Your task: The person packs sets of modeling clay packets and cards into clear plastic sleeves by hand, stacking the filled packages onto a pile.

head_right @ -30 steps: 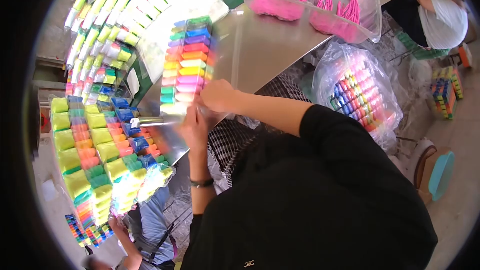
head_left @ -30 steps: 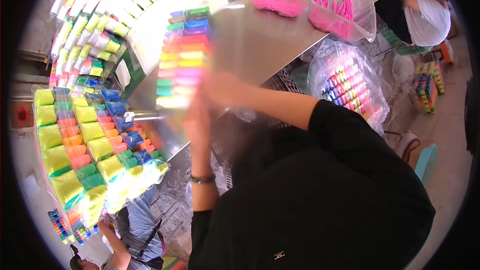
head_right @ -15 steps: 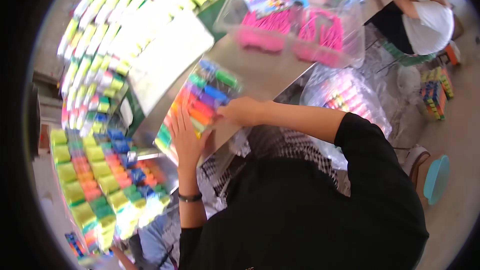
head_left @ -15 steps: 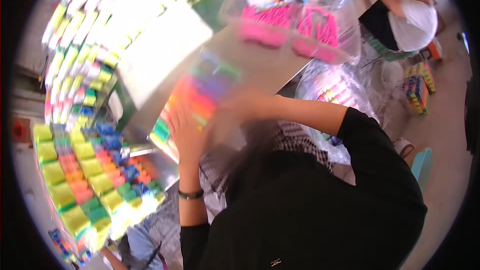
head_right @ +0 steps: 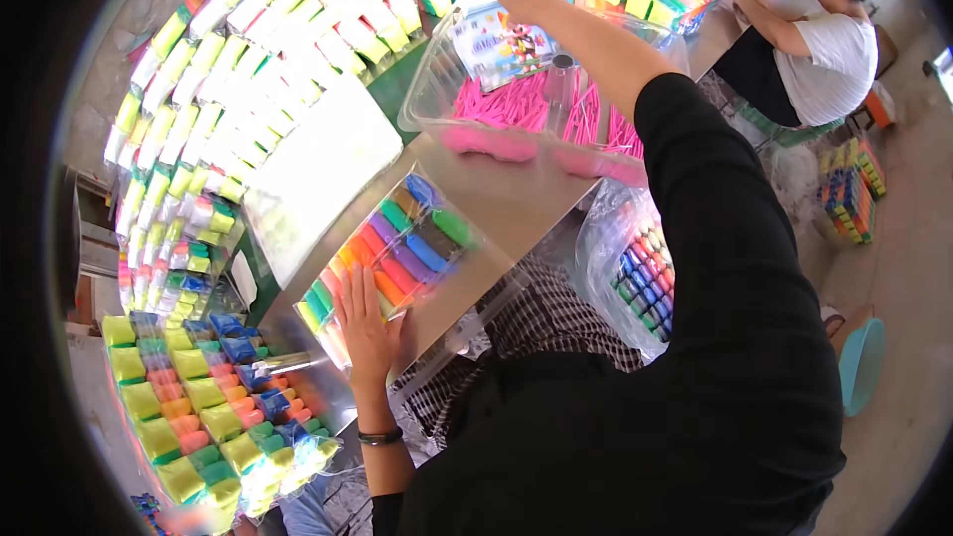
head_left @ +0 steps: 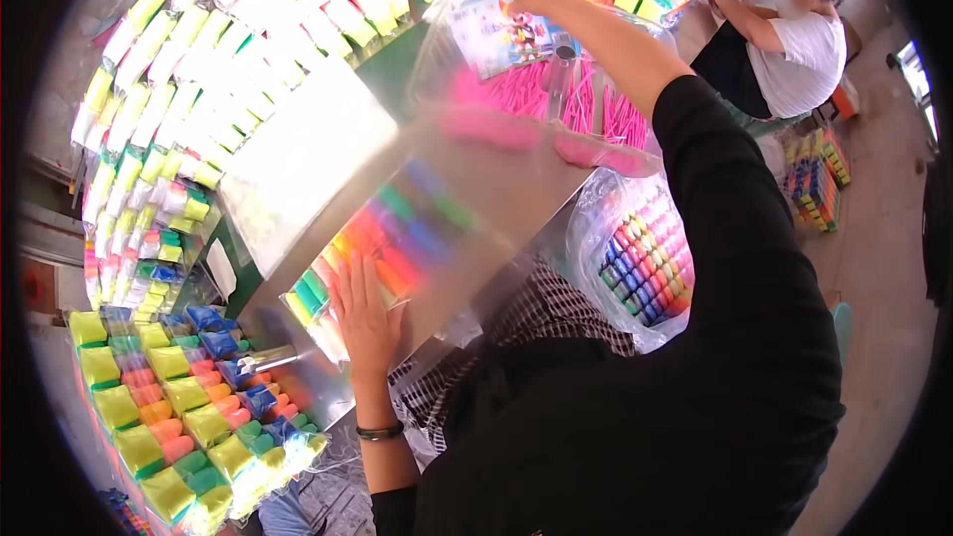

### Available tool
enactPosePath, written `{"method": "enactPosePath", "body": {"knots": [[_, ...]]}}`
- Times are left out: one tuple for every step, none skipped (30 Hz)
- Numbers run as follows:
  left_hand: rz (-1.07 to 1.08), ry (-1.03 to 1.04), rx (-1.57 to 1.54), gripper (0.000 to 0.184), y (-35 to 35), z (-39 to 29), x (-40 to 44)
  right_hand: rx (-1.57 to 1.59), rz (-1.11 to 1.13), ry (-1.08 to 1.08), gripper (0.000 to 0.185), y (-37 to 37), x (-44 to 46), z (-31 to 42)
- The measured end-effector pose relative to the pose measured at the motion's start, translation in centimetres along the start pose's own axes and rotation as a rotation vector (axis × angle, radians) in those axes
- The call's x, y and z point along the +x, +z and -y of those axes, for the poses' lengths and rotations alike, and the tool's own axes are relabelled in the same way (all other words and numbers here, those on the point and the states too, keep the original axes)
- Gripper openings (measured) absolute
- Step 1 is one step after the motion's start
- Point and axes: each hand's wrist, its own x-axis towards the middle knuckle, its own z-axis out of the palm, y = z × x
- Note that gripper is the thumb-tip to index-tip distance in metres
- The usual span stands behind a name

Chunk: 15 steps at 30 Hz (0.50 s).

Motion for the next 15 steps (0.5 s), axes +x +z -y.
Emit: {"method": "enactPosePath", "body": {"knots": [[0.001,0.005,-0.001,0.081,0.0,0.0,0.0,0.002,0.005,-0.001,0.043,-0.4,0.0,-0.2],[0.005,0.006,-0.002,0.081,0.0,-0.2,0.0,0.025,-0.027,-0.035,0.04,-0.7,0.0,-0.5],[-0.016,0.004,-0.019,0.08,-0.1,-0.3,0.1,0.047,-0.062,-0.067,0.037,-0.9,-0.1,-0.6],[-0.04,0.002,-0.037,0.08,-0.1,-0.3,0.1,0.082,-0.119,-0.091,0.031,-0.6,-0.4,-0.8],[-0.041,0.006,-0.036,0.08,-0.1,-0.4,0.2,0.082,-0.121,-0.087,0.031,-0.1,-0.2,-1.2],[-0.041,0.001,-0.039,0.08,-0.1,-0.4,0.2,0.037,-0.155,-0.124,0.029,0.5,0.2,-1.5],[-0.041,-0.005,-0.043,0.08,-0.1,-0.4,0.1,-0.008,-0.188,-0.163,0.027,0.9,0.4,-1.5],[-0.042,-0.005,-0.042,0.08,-0.1,-0.3,0.1,-0.008,-0.189,-0.163,0.027,1.2,0.4,-1.5],[-0.033,0.003,-0.024,0.08,-0.1,-0.2,0.0,0.022,-0.251,-0.147,0.025,1.6,0.4,-1.6],[-0.025,0.011,-0.005,0.079,-0.1,-0.1,-0.1,0.051,-0.314,-0.131,0.023,1.3,0.2,-1.4],[-0.03,0.011,-0.005,0.079,0.0,-0.1,-0.1,0.049,-0.318,-0.132,0.023,0.9,0.0,-1.3],[-0.033,0.008,-0.013,0.079,0.0,-0.1,-0.1,0.074,-0.256,-0.112,0.022,0.5,-0.2,-1.3],[-0.035,0.004,-0.02,0.078,0.0,-0.1,-0.1,0.099,-0.193,-0.093,0.021,-0.1,-0.6,-0.9],[-0.038,0.002,-0.019,0.078,0.0,-0.1,-0.2,0.098,-0.197,-0.096,0.021,-0.8,-1.0,-0.7],[-0.037,0.003,-0.016,0.078,0.1,-0.1,-0.2,0.084,-0.166,-0.103,0.019,-1.5,-1.4,-0.5]]}}
